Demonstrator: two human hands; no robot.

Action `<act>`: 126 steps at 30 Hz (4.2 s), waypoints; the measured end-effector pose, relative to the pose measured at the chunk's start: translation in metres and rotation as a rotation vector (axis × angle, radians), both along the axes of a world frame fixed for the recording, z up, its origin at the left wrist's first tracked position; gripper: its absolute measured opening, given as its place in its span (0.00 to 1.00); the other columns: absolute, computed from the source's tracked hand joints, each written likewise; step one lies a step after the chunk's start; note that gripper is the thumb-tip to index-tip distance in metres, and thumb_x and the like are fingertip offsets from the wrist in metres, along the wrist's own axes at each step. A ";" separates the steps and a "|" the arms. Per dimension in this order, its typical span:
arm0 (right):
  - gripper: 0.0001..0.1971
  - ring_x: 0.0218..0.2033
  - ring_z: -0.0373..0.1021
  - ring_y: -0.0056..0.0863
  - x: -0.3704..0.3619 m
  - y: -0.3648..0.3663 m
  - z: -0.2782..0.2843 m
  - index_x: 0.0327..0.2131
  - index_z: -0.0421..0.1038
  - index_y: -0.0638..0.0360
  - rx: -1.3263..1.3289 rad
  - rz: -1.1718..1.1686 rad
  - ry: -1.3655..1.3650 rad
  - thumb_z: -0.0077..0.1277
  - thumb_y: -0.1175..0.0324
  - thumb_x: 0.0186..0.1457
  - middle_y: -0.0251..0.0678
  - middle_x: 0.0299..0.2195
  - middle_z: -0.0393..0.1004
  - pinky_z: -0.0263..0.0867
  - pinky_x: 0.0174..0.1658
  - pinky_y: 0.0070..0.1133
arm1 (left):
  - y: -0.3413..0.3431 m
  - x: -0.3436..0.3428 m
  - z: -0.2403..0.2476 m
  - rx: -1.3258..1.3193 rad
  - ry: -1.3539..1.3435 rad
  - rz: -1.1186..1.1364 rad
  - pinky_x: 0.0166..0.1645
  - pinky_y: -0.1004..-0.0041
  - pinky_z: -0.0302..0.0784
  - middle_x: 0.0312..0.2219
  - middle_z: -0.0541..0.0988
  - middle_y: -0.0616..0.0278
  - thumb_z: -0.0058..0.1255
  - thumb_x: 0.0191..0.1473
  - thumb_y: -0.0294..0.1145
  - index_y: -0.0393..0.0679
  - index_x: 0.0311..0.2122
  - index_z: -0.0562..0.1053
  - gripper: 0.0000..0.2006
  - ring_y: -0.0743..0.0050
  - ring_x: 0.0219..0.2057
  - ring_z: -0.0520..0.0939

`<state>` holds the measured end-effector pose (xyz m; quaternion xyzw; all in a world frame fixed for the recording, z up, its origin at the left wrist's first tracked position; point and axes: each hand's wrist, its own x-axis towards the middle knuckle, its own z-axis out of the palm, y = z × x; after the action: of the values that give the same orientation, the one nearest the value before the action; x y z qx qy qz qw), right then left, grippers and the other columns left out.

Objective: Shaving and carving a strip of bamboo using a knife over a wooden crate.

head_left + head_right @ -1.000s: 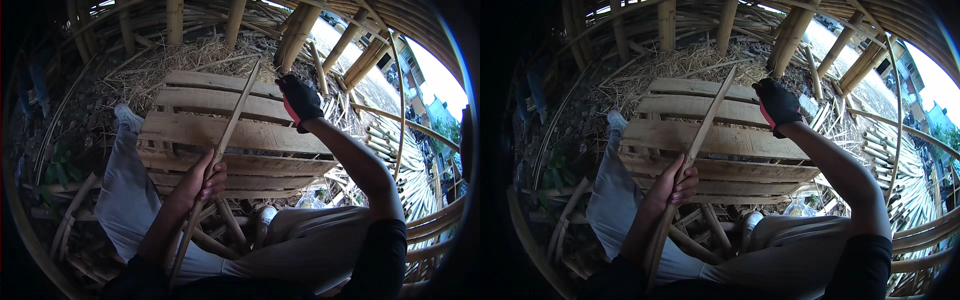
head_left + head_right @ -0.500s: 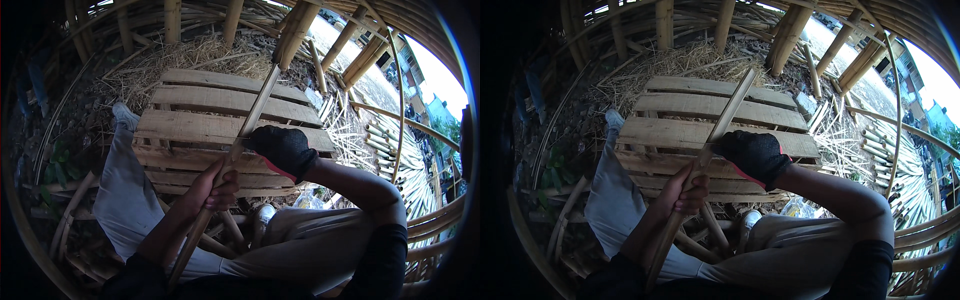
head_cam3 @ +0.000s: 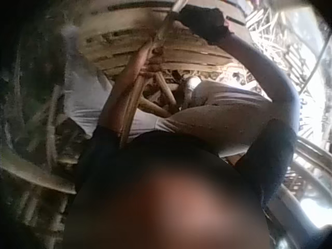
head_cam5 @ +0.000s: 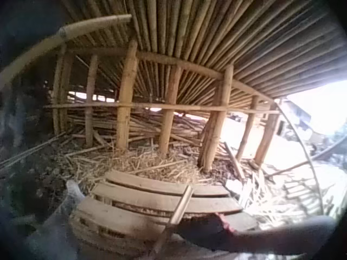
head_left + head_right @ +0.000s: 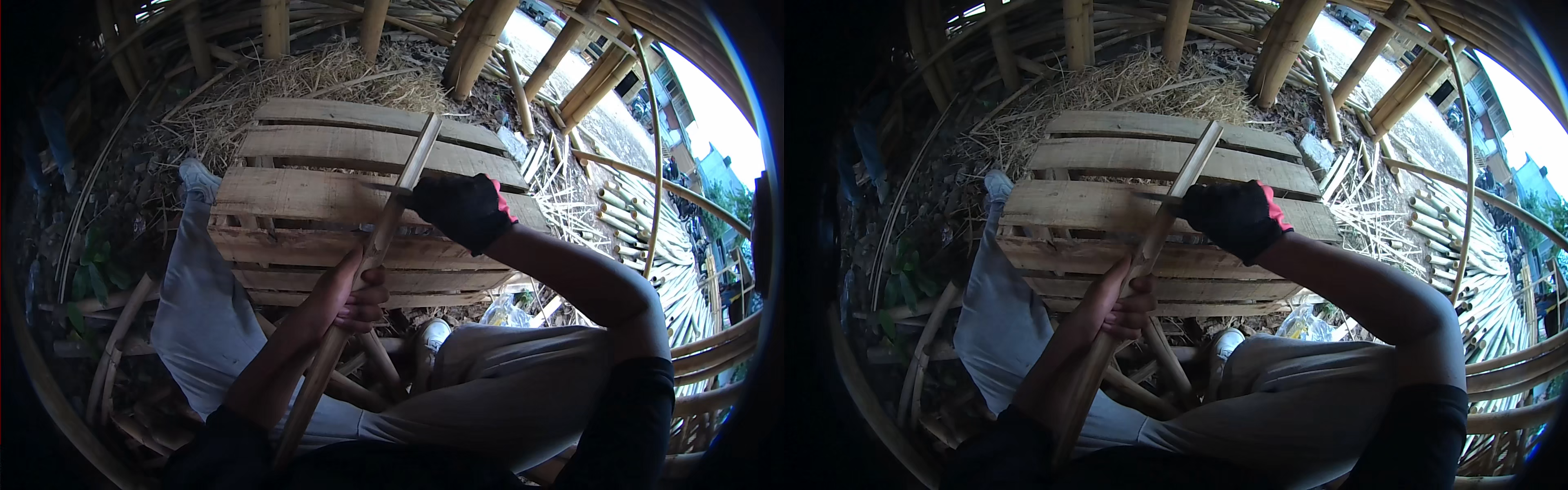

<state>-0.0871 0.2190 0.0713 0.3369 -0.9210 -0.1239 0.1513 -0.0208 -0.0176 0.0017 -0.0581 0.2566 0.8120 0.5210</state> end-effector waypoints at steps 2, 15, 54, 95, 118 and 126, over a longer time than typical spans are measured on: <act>0.13 0.22 0.73 0.28 -0.031 0.019 0.004 0.46 0.73 0.34 0.141 -0.194 -0.042 0.42 0.64 0.61 0.28 0.26 0.73 0.67 0.19 0.27 | 0.000 -0.002 -0.004 0.031 -0.005 -0.019 0.08 0.88 0.43 0.10 0.51 0.78 0.33 0.58 0.67 0.54 0.27 0.60 0.25 0.93 0.07 0.49; 0.13 0.23 0.74 0.31 -0.036 0.016 0.008 0.36 0.76 0.40 0.036 0.030 0.027 0.40 0.53 0.63 0.28 0.25 0.75 0.68 0.22 0.27 | -0.002 -0.001 -0.001 0.016 -0.008 -0.014 0.08 0.89 0.43 0.10 0.52 0.78 0.32 0.59 0.67 0.54 0.26 0.60 0.26 0.93 0.07 0.49; 0.24 0.23 0.73 0.34 -0.070 0.057 0.042 0.25 0.72 0.48 0.014 -0.283 0.080 0.38 0.41 0.60 0.30 0.20 0.74 0.69 0.26 0.29 | 0.004 0.005 0.011 -0.141 0.102 -0.019 0.10 0.88 0.44 0.11 0.52 0.78 0.30 0.59 0.68 0.53 0.26 0.59 0.27 0.93 0.08 0.49; 0.23 0.29 0.74 0.33 -0.098 0.122 -0.006 0.60 0.60 0.34 0.308 -0.239 0.107 0.41 0.66 0.61 0.33 0.31 0.73 0.71 0.32 0.28 | -0.004 -0.004 0.005 -0.124 0.273 0.114 0.09 0.87 0.50 0.10 0.56 0.77 0.31 0.63 0.61 0.51 0.28 0.61 0.24 0.90 0.06 0.54; 0.14 0.20 0.73 0.33 0.006 -0.010 -0.004 0.29 0.76 0.50 -0.373 0.017 0.049 0.50 0.53 0.58 0.34 0.21 0.74 0.66 0.21 0.28 | -0.001 0.005 0.003 -0.340 0.489 0.223 0.11 0.84 0.53 0.12 0.61 0.73 0.37 0.62 0.60 0.45 0.32 0.66 0.25 0.89 0.08 0.61; 0.17 0.19 0.73 0.31 0.033 -0.021 0.008 0.28 0.71 0.52 -0.029 0.021 -0.069 0.44 0.50 0.61 0.33 0.17 0.71 0.66 0.19 0.28 | 0.006 0.007 0.011 -0.481 0.521 0.234 0.13 0.83 0.53 0.12 0.61 0.74 0.39 0.61 0.58 0.45 0.31 0.67 0.23 0.89 0.08 0.60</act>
<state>-0.0538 0.1981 0.0791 0.3484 -0.9238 -0.0973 0.1255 -0.0135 -0.0118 0.0131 0.0008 0.5555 0.7701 0.3136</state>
